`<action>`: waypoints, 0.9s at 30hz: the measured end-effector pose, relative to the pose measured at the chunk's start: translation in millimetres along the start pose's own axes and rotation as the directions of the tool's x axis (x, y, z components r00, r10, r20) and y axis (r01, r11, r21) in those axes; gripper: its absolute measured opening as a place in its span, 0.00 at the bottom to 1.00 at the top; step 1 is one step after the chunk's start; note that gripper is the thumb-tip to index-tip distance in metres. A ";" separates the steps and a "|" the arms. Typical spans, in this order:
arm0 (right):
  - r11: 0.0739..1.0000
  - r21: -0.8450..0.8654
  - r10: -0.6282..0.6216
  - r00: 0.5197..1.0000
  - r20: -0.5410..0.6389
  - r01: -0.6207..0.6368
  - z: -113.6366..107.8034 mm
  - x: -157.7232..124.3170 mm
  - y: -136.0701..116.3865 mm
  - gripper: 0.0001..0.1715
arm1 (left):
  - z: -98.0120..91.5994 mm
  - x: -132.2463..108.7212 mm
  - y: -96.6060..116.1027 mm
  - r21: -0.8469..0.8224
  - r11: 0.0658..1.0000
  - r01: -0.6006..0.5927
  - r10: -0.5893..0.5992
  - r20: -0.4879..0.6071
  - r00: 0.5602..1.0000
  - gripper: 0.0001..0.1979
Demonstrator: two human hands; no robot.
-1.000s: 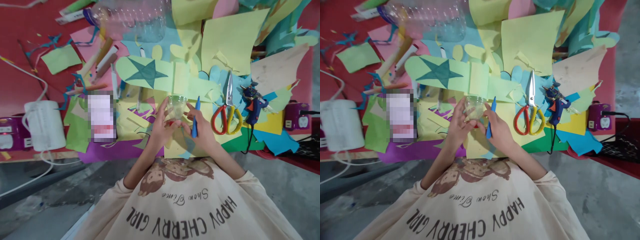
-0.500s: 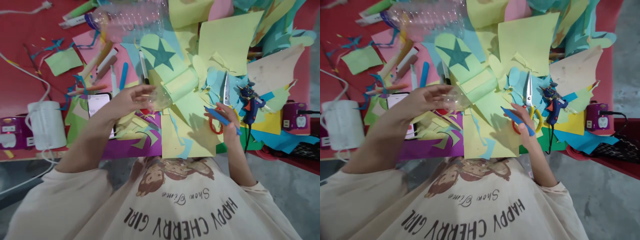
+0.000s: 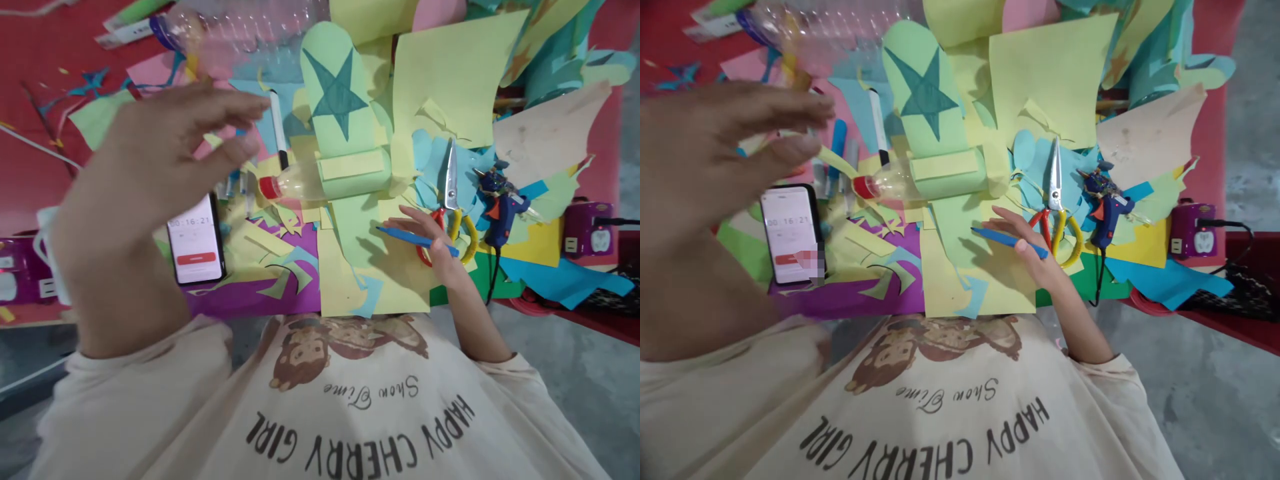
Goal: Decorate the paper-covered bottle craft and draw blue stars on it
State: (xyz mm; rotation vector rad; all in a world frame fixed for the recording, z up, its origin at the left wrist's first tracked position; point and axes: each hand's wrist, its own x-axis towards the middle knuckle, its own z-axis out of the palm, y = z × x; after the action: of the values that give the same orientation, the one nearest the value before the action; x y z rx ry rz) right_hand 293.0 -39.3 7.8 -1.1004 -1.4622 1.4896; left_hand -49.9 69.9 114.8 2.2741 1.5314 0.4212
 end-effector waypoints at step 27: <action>0.993 -0.114 -0.033 0.992 -0.120 0.019 -15.0 26.7 7.0 0.24 | 154.0 -11.5 16.4 0.088 0.987 -0.135 0.110 0.247 0.963 0.32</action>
State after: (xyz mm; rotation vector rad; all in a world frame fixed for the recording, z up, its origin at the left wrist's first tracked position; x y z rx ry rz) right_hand 298.4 -9.5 -0.6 -1.2136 -1.4839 1.3119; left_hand 26.9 33.1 -15.1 2.4056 1.3241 0.0911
